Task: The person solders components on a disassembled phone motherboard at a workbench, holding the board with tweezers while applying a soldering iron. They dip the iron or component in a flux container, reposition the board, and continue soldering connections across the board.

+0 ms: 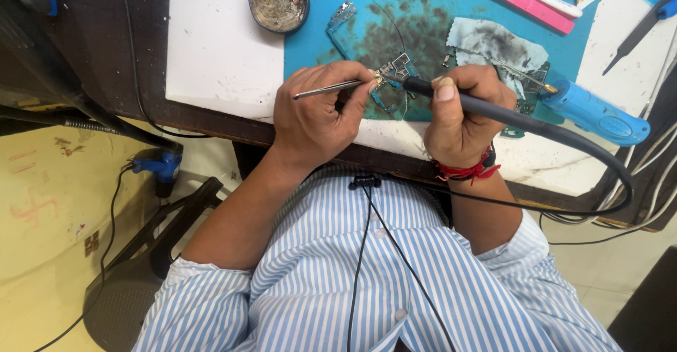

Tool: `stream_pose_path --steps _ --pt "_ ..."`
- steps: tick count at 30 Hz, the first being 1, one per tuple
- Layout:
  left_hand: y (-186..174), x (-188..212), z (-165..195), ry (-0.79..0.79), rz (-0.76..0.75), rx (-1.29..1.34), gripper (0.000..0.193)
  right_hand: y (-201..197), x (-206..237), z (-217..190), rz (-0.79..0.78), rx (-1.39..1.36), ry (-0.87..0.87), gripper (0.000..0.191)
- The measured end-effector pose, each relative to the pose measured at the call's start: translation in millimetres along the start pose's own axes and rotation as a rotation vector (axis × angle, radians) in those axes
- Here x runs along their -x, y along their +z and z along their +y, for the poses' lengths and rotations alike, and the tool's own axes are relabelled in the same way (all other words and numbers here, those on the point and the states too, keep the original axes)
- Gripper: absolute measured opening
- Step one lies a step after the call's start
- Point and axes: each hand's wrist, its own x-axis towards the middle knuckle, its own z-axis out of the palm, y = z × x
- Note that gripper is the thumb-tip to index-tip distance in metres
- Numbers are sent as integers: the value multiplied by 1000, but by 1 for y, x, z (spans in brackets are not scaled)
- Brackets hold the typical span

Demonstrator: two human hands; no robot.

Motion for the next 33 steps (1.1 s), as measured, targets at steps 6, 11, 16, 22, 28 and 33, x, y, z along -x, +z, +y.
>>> stream_pose_path --steps 6,11,16,22,28,33 --pt "0 0 0 0 -2 5 10 -1 0 0 -8 30 -42 20" --pt "0 0 0 5 5 7 10 -2 -1 -1 -14 19 -5 20" --pt "-1 -1 1 -4 1 3 9 -1 0 -1 -7 20 -6 21" --pt "-1 -1 1 1 5 7 10 0 1 0 -6 -9 7 20" --pt "-1 -1 1 2 2 11 10 -1 0 0 -18 16 -9 19" --pt "0 0 0 3 1 3 10 -1 0 1 -18 7 -21 20"
